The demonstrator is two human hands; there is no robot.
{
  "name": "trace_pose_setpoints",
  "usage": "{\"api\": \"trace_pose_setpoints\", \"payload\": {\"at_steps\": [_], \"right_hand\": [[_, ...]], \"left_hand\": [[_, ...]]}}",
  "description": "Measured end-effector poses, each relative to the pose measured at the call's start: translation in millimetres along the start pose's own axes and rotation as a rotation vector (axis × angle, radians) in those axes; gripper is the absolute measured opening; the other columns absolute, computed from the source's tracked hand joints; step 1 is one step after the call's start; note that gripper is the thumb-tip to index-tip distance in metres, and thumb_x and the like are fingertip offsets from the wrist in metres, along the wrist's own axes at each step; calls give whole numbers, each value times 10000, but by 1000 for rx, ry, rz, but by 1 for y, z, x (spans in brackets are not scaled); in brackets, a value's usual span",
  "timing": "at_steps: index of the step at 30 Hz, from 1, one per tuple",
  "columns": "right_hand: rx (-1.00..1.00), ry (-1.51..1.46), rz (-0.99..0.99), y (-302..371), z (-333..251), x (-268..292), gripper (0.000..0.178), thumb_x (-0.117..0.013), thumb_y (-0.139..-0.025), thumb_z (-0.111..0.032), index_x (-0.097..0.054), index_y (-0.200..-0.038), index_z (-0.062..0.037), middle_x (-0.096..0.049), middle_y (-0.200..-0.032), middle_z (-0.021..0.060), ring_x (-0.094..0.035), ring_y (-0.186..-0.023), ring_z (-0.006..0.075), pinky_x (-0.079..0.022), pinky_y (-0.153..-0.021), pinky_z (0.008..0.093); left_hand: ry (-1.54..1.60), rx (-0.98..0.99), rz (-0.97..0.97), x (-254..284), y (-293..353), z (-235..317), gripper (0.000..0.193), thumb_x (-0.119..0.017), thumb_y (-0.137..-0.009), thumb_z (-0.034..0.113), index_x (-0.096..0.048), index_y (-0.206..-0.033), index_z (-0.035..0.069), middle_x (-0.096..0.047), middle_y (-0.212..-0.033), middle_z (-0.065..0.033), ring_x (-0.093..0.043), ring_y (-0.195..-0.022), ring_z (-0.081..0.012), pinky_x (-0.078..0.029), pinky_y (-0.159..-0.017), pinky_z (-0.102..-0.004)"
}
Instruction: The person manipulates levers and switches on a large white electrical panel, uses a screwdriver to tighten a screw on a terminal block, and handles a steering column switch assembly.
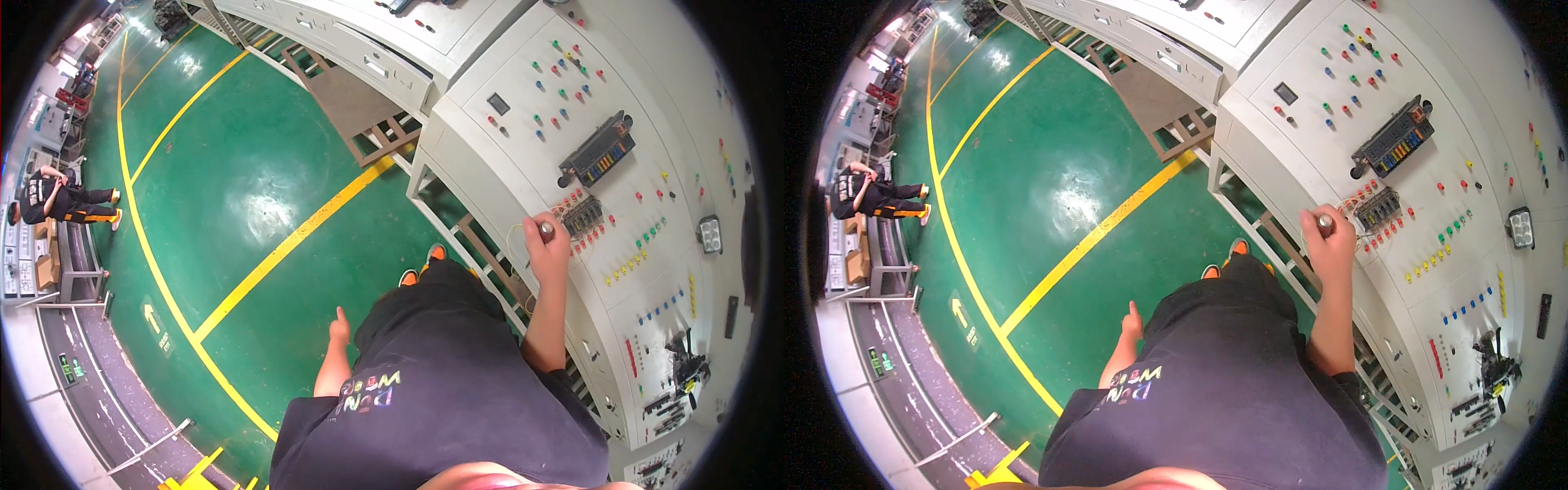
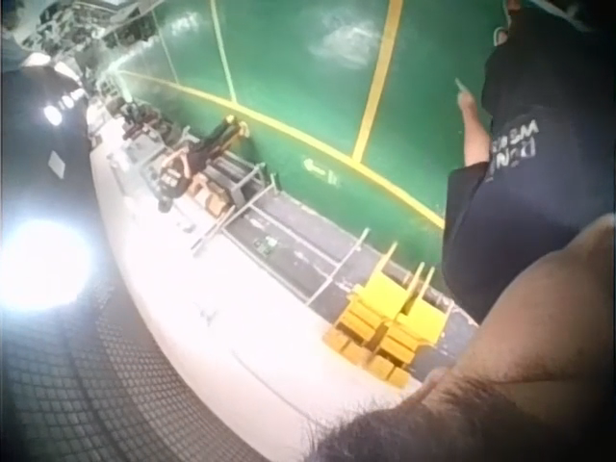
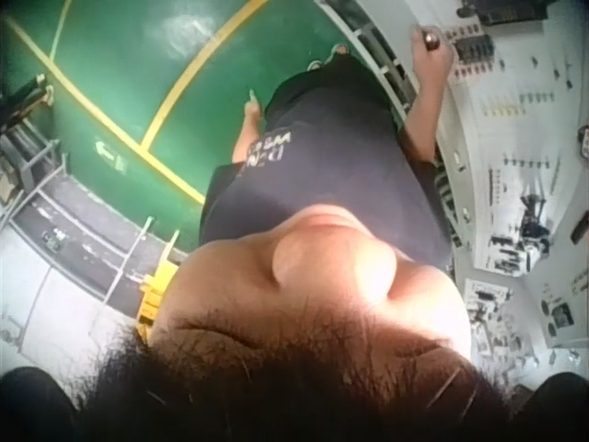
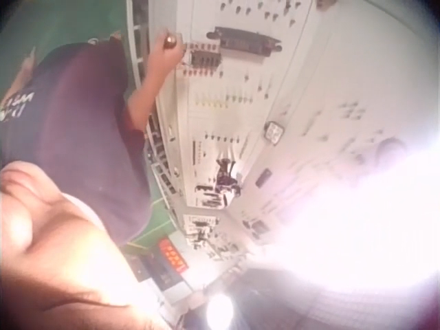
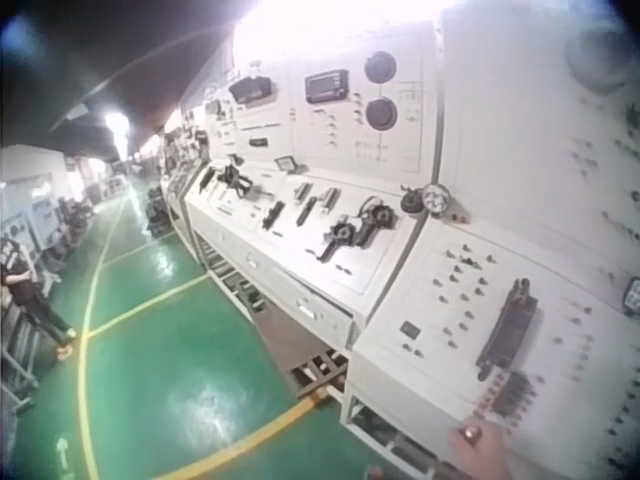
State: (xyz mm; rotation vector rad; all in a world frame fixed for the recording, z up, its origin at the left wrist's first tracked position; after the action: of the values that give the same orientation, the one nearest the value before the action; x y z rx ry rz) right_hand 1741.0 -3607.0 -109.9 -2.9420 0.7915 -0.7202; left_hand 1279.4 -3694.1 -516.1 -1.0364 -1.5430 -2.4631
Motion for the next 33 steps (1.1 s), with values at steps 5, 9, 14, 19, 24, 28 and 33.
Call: {"api": "trace_pose_setpoints", "payload": {"at_steps": [5, 9, 14, 19, 24, 28, 33], "right_hand": [[345, -302, 0, -42, -17, -14, 128, -613, -852, -55, -534, -760, -14, -501, -704, -7, -410, -614, 57, -329, -552, 211], [520, -246, 156, -96, -8, -15, 59, -592, -837, 4, -536, -822, -8, -541, -833, 42, -473, -700, 95, -395, -643, 223], [73, 103, 32, -156, 17, -65, 242, -632, -879, -75, -614, -1096, 32, -654, -1018, 117, -612, -871, 161, -515, -753, 296], [170, 634, 219, -198, 48, -114, 294, -638, -870, -228, -653, -1101, -46, -631, -963, 109, -612, -784, 229, -495, -696, 336], [108, 778, 104, -216, 49, -129, 295, -598, -891, -237, -643, -1117, -53, -643, -968, 104, -627, -834, 259, -497, -736, 356], [-53, 710, -20, -224, 39, -124, 283, -591, -884, -177, -619, -1120, -23, -666, -981, 134, -647, -896, 264, -503, -777, 343], [-103, 756, 56, -224, 27, -134, 283, -600, -875, -127, -584, -1124, 7, -665, -977, 165, -653, -900, 273, -516, -792, 331]], "left_hand": [[176, -33, 35, -5, -15, -39, 759, -341, -883, 686, -587, -640, 11, -551, -556, -110, -558, -497, -246, -451, -493, -372], [338, 48, 1, 15, -11, -52, 621, -441, -903, 557, -600, -697, -7, -569, -625, -114, -555, -541, -239, -471, -505, -399], [577, 207, 77, 41, 5, -58, 463, -523, -896, 424, -578, -710, 4, -559, -656, -93, -556, -542, -194, -482, -469, -377], [502, 244, -97, 74, -12, -15, 467, -501, -878, 475, -614, -869, 21, -615, -754, -95, -623, -623, -241, -497, -506, -395], [353, 72, -35, 147, -37, 42, 463, -481, -881, 458, -623, -866, 18, -644, -779, -109, -636, -628, -222, -507, -515, -375], [463, 9, 124, 192, -67, 86, 440, -501, -903, 435, -606, -820, 16, -609, -686, -90, -584, -557, -203, -487, -502, -372], [435, -39, 77, 225, -91, 127, 408, -519, -901, 409, -599, -809, 20, -611, -695, -85, -576, -547, -188, -474, -489, -347]]}}
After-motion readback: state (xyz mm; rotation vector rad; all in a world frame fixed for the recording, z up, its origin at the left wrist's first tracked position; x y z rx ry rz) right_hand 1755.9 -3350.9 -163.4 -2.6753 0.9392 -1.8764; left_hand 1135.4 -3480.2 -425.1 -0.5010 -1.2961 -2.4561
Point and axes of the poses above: each hand's wrist, its own y-axis away from the middle knuckle, its own x-axis out of the back of the hand, z = x × y, the point moved 1 cm from there along -y, towards the middle knuckle
